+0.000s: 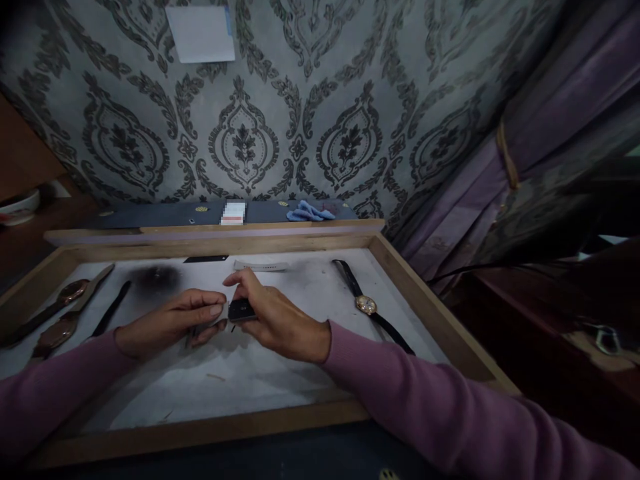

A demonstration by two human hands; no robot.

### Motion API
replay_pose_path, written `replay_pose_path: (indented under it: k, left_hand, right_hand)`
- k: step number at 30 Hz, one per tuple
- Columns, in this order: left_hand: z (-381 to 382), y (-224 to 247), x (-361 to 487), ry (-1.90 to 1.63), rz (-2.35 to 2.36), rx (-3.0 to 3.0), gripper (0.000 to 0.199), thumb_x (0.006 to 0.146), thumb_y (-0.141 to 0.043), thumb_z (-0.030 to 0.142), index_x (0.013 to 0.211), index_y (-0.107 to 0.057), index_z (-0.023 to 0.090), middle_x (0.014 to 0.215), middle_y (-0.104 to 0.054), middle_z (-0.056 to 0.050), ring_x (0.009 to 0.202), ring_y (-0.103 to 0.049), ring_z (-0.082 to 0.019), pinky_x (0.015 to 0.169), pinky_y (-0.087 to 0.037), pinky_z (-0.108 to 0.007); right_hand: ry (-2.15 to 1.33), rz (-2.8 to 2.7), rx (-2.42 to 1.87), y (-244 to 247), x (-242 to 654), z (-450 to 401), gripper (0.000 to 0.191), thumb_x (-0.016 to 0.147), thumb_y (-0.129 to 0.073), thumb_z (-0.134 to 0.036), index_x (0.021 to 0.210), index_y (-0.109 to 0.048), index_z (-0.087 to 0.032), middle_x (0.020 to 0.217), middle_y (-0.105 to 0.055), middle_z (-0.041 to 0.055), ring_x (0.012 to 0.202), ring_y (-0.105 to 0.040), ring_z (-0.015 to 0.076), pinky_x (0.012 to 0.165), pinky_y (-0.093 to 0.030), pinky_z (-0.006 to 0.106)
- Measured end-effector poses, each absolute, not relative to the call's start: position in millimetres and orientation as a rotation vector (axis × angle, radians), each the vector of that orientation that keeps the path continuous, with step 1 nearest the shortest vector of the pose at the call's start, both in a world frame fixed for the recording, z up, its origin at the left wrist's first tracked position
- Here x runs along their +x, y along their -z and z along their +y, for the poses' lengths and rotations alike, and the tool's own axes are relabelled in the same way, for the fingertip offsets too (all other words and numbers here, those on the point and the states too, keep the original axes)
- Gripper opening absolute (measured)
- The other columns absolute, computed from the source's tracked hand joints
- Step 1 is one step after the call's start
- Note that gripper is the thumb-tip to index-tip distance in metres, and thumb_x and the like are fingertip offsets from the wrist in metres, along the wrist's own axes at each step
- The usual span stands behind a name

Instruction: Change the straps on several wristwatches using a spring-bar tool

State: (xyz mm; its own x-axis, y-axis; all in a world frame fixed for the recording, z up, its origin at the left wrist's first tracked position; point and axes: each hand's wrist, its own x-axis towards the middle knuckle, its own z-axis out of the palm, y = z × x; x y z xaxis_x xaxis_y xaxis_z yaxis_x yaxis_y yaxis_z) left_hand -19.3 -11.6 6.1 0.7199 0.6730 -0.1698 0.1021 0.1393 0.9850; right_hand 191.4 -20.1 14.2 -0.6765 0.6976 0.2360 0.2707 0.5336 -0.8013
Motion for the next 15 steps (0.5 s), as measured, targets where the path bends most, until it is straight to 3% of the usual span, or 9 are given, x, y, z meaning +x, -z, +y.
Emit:
replay_pose_path:
  k: [6,9,12,15]
  left_hand:
    - [-12.6,-2.4,-15.8,-0.482,0.747,1.312,0.033,0.089,-0.055,0.044,0.074,-0.056,0.014,0.054,-0.045,0.005,0.046,-0.035,-0.007,0.046,-0.025,-0.021]
    - [-12.6,-1.9,-13.9,-0.509,0.781,1.154,0.032,0.088,-0.057,0.045,0.076,-0.054,0.015,0.053,-0.040,0.007,0.044,-0.028,-0.005,0.043,-0.021,-0.020]
    - [-13.4,-5.0,-13.6,-0.510,0.814,1.017,0.032,0.086,-0.060,0.046,0.079,-0.053,0.016,0.057,-0.035,0.008,0.045,-0.022,-0.005,0.042,-0.016,-0.019]
    - [-14.5,-9.9,-14.0,-0.506,0.836,1.003,0.031,0.083,-0.065,0.044,0.083,-0.055,0.015,0.061,-0.033,0.007,0.049,-0.021,-0.005,0.042,-0.013,-0.018]
  right_hand:
    - [-1.129,-2.224,-0.797,-13.0,191.5,-18.9,0.033,0.082,-0.051,-0.007,0.111,-0.040,-0.019,0.083,-0.050,-0.0017,0.069,-0.047,0.0111,0.064,-0.037,0.025]
    - [-1.508,-1.977,-0.805,-8.0,190.2,-14.3,0.021,0.085,-0.054,-0.017,0.103,-0.043,-0.020,0.082,-0.049,-0.0031,0.060,-0.041,0.0079,0.056,-0.035,0.022]
    - [-1.919,-1.560,-0.848,-1.5,188.3,-10.2,0.018,0.088,-0.055,-0.025,0.102,-0.045,-0.020,0.069,-0.045,-0.0068,0.047,-0.032,0.0053,0.042,-0.024,0.018]
    - [-2.128,-1.195,-0.854,1.6,186.7,-6.7,0.019,0.087,-0.059,-0.029,0.101,-0.050,-0.019,0.068,-0.051,-0.0045,0.045,-0.036,0.0045,0.038,-0.019,0.016]
